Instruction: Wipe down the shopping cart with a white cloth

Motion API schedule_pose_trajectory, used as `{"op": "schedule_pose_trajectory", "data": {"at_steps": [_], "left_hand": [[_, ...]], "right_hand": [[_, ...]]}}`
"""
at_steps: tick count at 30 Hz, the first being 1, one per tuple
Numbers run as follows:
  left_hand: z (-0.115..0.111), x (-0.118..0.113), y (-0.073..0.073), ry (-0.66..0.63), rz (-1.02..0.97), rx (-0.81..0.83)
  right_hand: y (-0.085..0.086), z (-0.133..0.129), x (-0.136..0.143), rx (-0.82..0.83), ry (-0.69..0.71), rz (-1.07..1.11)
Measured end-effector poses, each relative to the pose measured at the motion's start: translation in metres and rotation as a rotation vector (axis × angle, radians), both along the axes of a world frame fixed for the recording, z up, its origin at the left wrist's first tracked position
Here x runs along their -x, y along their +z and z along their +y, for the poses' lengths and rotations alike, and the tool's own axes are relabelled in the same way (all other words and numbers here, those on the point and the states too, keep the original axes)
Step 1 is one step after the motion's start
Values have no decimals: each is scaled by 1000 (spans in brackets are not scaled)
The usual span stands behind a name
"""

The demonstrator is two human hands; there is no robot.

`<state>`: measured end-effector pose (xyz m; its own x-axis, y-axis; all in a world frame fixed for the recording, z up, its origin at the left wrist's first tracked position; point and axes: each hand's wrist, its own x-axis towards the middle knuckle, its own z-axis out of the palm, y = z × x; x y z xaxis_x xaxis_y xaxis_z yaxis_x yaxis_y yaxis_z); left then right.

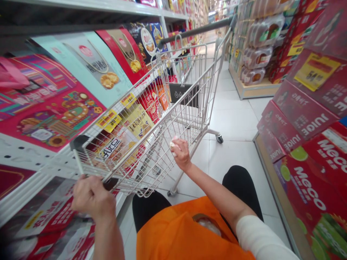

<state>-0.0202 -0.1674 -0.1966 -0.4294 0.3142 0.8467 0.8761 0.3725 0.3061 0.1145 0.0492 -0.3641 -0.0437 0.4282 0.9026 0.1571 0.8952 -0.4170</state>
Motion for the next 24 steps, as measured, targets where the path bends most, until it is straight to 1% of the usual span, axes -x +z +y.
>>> {"op": "schedule_pose_trajectory", "data": {"at_steps": [1, 3, 4, 5, 6, 8, 9, 10, 11, 13, 14, 16, 18, 19, 20, 22, 23, 24], "left_hand": [[5, -1, -4, -3, -1, -77], [14, -6, -13, 39, -37, -133], [18, -10, -17, 64, -58, -145], [21, -14, -22, 92, -71, -176], [24, -18, -27, 113, -72, -219], [30, -26, -42, 128, -17, -352], [33, -30, -51, 110, 25, -359], [36, -33, -60, 91, 57, -362], [39, -36, -70, 75, 64, -369], [45, -43, -90, 77, 20, -369], [46, -48, -100, 85, -34, -365], [48, -58, -117, 95, -157, -326], [46, -68, -132, 94, -240, -247], [45, -73, -139, 68, -251, -191], [44, -77, -144, 36, -262, -134], [42, -82, -149, -7, -263, -54], [41, -84, -150, -14, -260, -37], [41, -85, -150, -14, -251, -34]], "right_hand": [[0, -15, 4, -48, 54, -15], [-1, -33, 9, -142, 152, -41], [-1, -34, 9, -165, 177, -35], [-1, -30, 8, -160, 171, -11], [-1, -23, 6, -125, 132, 25], [1, -5, 2, 11, -5, 92], [3, 0, 1, 81, -67, 111], [4, 2, 2, 133, -98, 112], [4, -1, 4, 164, -96, 102], [2, -20, 10, 178, -17, 67], [-1, -32, 14, 156, 36, 47], [-6, -52, 19, 62, 125, -10], [-8, -57, 20, -54, 167, -42], [-8, -54, 19, -76, 153, -34], [-6, -48, 18, -56, 112, -9], [-2, -38, 17, 68, -9, 65], [0, -36, 18, 124, -49, 92], [0, -38, 19, 142, -50, 98]]}}
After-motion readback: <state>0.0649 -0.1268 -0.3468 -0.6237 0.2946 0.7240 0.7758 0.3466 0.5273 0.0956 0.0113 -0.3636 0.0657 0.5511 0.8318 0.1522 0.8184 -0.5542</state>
